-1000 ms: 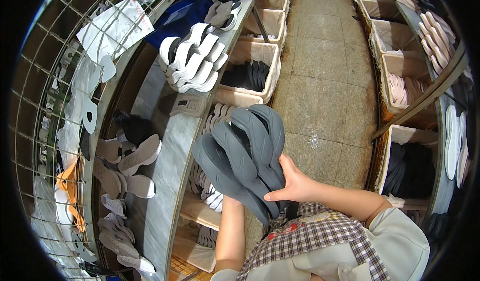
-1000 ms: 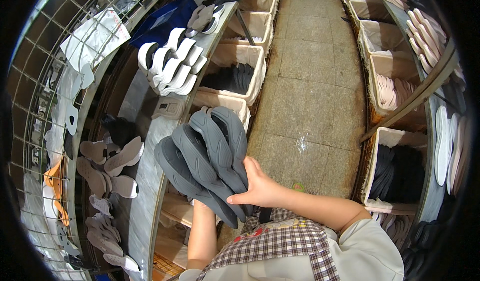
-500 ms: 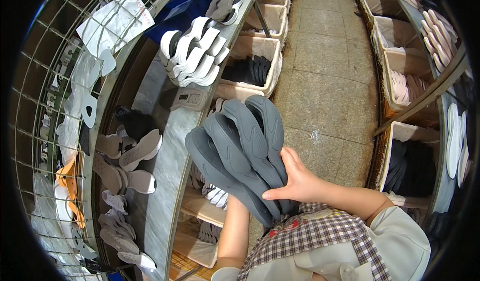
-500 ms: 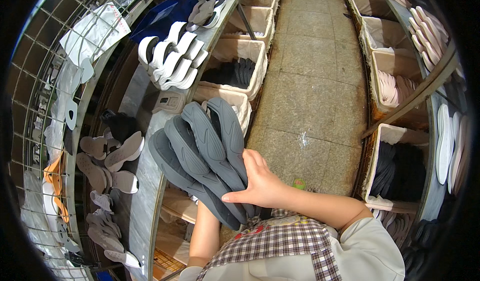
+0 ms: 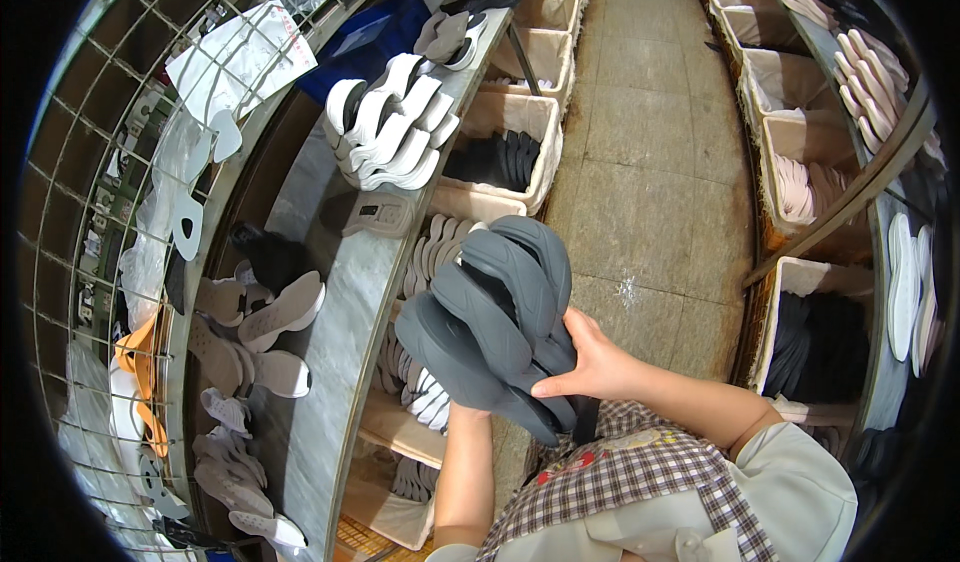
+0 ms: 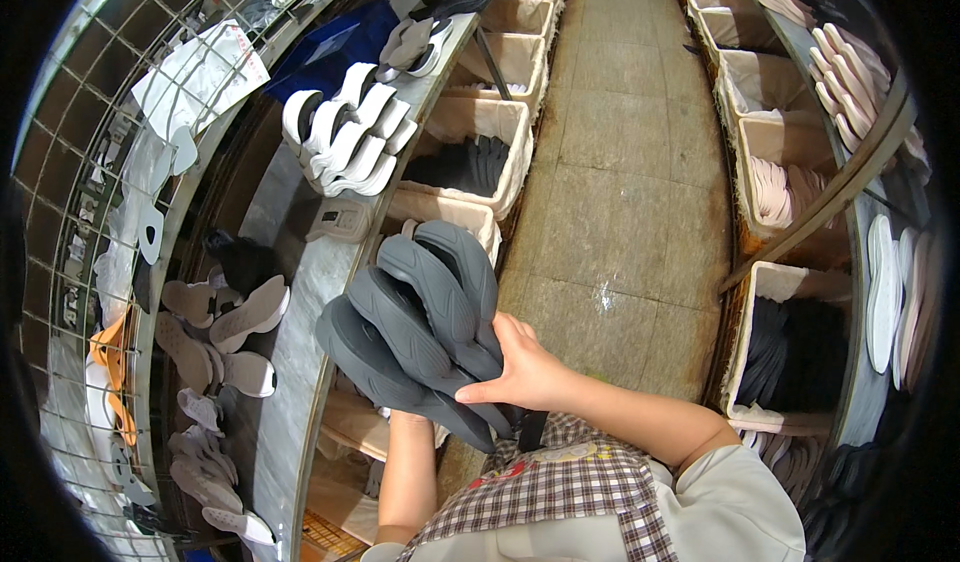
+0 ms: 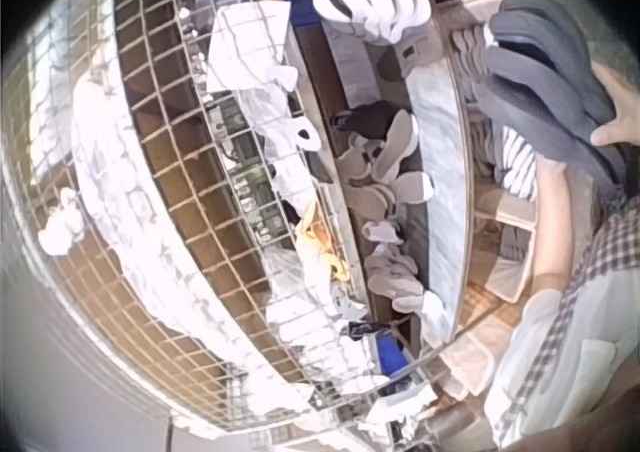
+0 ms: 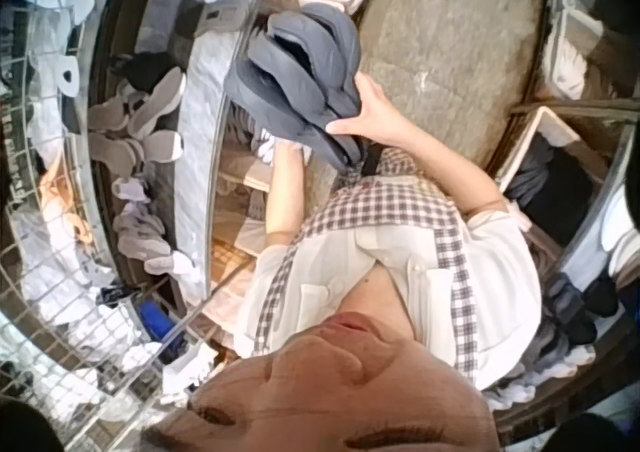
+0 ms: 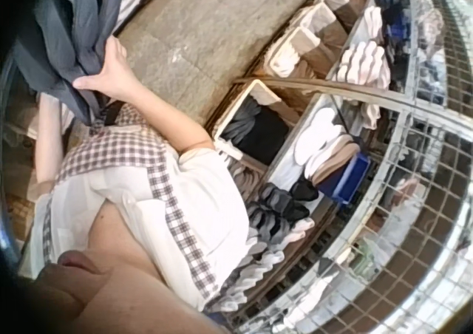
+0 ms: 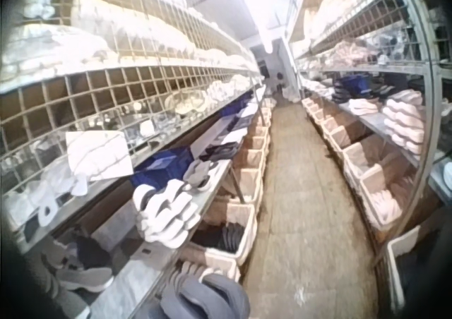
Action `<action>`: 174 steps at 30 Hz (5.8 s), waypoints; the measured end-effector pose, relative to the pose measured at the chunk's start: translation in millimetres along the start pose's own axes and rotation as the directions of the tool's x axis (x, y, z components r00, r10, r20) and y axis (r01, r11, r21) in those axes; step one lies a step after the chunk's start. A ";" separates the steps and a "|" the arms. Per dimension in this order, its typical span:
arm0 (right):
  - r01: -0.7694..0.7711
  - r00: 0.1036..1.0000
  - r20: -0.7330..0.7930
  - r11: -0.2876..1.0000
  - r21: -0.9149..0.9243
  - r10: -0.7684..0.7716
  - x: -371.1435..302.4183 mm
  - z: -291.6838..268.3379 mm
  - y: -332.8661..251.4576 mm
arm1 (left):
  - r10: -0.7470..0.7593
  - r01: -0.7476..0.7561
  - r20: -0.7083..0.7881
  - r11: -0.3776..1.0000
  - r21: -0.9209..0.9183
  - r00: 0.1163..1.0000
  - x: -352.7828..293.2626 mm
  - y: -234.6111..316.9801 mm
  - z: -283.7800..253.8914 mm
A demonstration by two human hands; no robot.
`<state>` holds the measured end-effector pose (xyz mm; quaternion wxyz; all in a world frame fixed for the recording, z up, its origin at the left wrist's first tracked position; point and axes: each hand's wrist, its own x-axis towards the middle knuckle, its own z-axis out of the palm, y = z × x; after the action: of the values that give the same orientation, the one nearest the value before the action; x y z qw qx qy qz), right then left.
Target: The person picks up pairs of slippers from a shelf, turns them over to inspect the soles, and places them into a large bin. The person handles both gray and white slippers, moving them from the shelf to the bin.
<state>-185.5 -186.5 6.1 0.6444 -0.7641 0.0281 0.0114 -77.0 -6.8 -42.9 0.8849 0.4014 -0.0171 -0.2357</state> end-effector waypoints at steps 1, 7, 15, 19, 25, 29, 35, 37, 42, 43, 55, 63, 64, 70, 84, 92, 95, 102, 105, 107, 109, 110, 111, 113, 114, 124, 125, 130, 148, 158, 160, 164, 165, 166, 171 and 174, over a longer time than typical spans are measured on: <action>-0.009 1.000 0.002 1.000 -0.012 0.009 0.2 -0.7 0.5 | 0.017 -0.017 -0.009 1.000 0.001 1.000 -0.6 0.7 -0.1; 0.095 0.989 -0.096 0.976 -0.195 -0.116 -1.8 -3.7 -4.3 | 0.028 -0.029 0.016 1.000 0.010 0.999 -13.6 -5.3 -4.0; 0.061 0.988 -0.117 0.957 -0.284 -0.097 -3.1 -6.2 -17.1 | -0.080 0.087 0.134 0.995 -0.046 0.988 -22.8 -12.2 -9.1; 0.053 0.988 -0.125 0.959 -0.279 -0.090 -4.8 -4.3 -18.6 | -0.092 0.096 0.123 0.995 -0.026 0.988 -24.4 -13.6 -8.6; 0.083 0.982 -0.139 0.957 -0.277 -0.125 -4.0 -2.4 -9.7 | -0.126 0.134 0.138 0.989 -0.055 0.982 -28.3 -13.9 -14.0; 0.090 0.994 -0.045 0.991 -0.102 -0.095 4.7 -10.7 9.5 | -0.126 0.126 0.081 0.992 0.005 0.989 -27.6 -12.5 -18.2; 0.137 0.988 0.065 0.986 0.097 -0.143 16.9 -17.3 38.2 | 0.029 -0.070 0.130 0.944 0.322 0.991 -28.3 -10.1 -14.9; 0.115 0.990 0.068 0.991 0.070 -0.120 16.9 -18.4 44.7 | 0.011 -0.045 0.118 0.956 0.291 0.993 -32.2 -9.2 -10.5; 0.293 0.948 -0.102 0.952 -0.085 -0.301 28.5 -22.3 51.2 | 0.012 -0.052 0.101 0.914 0.402 0.995 -41.3 -15.6 10.6; 0.242 0.958 -0.117 0.957 -0.159 -0.261 32.0 -24.0 50.3 | 0.004 -0.045 0.095 0.903 0.427 0.995 -44.2 -18.6 16.5; 0.267 0.938 0.112 0.890 0.371 -0.328 28.9 -63.8 19.8 | -0.380 0.442 0.245 0.847 -0.295 0.892 -61.0 23.6 28.8; 0.187 0.955 0.108 0.845 0.501 -0.275 25.2 -54.9 34.0 | -0.364 0.354 -0.021 0.916 -0.189 0.931 -63.5 18.2 23.1; 0.164 0.959 0.116 0.841 0.516 -0.258 24.6 -55.2 34.4 | -0.363 0.350 -0.051 0.922 -0.167 0.930 -63.8 17.8 22.2; 0.007 0.955 0.174 0.602 0.798 -0.241 16.1 -52.0 29.7 | -0.343 0.330 -0.037 0.924 -0.192 0.939 -63.2 15.3 15.6; 0.034 0.951 0.196 0.711 0.703 -0.240 6.1 -43.2 27.4 | -0.233 0.233 0.029 0.972 0.007 0.972 -66.7 14.4 9.4; 0.139 0.957 0.088 0.703 0.698 -0.276 0.8 -29.1 31.1 | -0.150 0.143 0.109 0.987 0.073 0.983 -64.4 8.5 -3.2; 0.141 0.957 0.086 0.707 0.693 -0.275 -1.7 -27.1 34.4 | -0.137 0.129 0.118 0.989 0.074 0.983 -65.3 6.5 -4.5; 0.176 0.936 0.090 0.675 0.717 -0.339 -2.1 -25.0 43.0 | -0.172 0.168 0.076 0.984 0.052 0.982 -63.1 1.2 -15.2; 0.172 0.938 0.089 0.673 0.720 -0.336 -3.1 -24.2 43.2 | -0.178 0.173 0.103 0.983 0.054 0.979 -63.1 -0.9 -18.6; 0.171 0.938 0.095 0.687 0.706 -0.332 -3.4 -24.7 38.8 | -0.179 0.177 0.094 0.984 0.031 0.979 -61.9 -1.1 -18.4; 0.205 0.938 0.090 0.748 0.631 -0.334 -3.8 -25.4 29.0 | -0.133 0.129 0.086 0.990 0.047 0.987 -60.9 -1.1 -16.3; 0.221 0.938 0.088 0.774 0.593 -0.335 -4.6 -25.1 21.8 | -0.116 0.108 0.135 0.992 0.070 0.984 -59.3 -0.3 -15.4; 0.299 0.921 0.102 0.850 0.433 -0.376 -4.7 -23.7 13.5 | -0.191 0.190 0.023 0.982 0.006 0.981 -57.0 1.3 -15.1; 0.418 0.893 0.140 0.904 0.093 -0.427 -4.1 -18.0 -5.5 | -0.365 0.358 -0.065 0.929 -0.096 0.929 -55.6 2.3 -15.2; 0.456 0.882 0.189 0.883 -0.114 -0.432 -8.3 -13.1 -16.1 | -0.315 0.312 -0.018 0.946 -0.082 0.949 -58.9 1.1 -15.3; 0.410 0.889 0.214 0.912 0.019 -0.404 -13.6 28.4 -59.0 | -0.043 0.219 0.430 0.903 -0.369 0.902 -51.9 -10.2 -24.3; 0.451 0.874 0.197 0.892 0.007 -0.444 -13.1 27.4 -58.5 | -0.036 0.242 0.472 0.891 -0.385 0.881 -47.7 -9.2 -23.7; 0.512 0.857 0.227 0.816 -0.267 -0.463 -18.3 27.9 -60.6 | -0.036 0.282 0.535 0.878 -0.386 0.844 -40.9 -6.9 -16.5; 0.006 0.976 0.110 0.529 0.848 -0.189 -4.5 -15.3 18.0 | -0.113 0.194 0.306 0.949 -0.249 0.945 -43.8 16.5 5.5; -0.363 0.930 0.340 -0.195 0.911 -0.141 1.1 11.0 68.4 | -0.014 0.417 0.595 0.726 -0.547 0.804 -39.8 11.9 -7.3; -0.345 0.936 0.347 -0.315 0.884 -0.051 1.0 11.9 74.5 | 0.051 0.368 0.579 0.725 -0.582 0.814 -41.3 12.7 -14.2; -0.389 0.920 0.338 -0.373 0.842 -0.197 -2.2 10.5 88.0 | 0.108 0.303 0.529 0.717 -0.628 0.842 -42.2 8.1 -18.5; -0.376 0.927 0.349 -0.365 0.852 -0.139 -3.4 9.5 90.5 | 0.102 0.310 0.543 0.727 -0.612 0.833 -41.4 8.5 -17.8; -0.370 0.929 0.341 -0.369 0.852 -0.144 -4.4 8.8 91.8 | 0.101 0.302 0.530 0.726 -0.618 0.842 -41.5 8.1 -15.9; -0.328 0.945 0.311 -0.280 0.902 -0.104 -4.9 7.4 81.0 | -0.006 0.243 0.427 0.830 -0.503 0.904 -46.7 21.8 11.2; -0.231 0.972 0.233 0.050 0.972 -0.035 -5.0 10.3 67.8 | -0.031 0.063 0.127 0.965 -0.254 0.991 -66.3 24.3 41.5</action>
<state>-194.2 -187.6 -62.1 0.9887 -0.1036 0.0175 0.1071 -135.2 6.4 13.3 0.9210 0.2682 -0.0309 -0.2809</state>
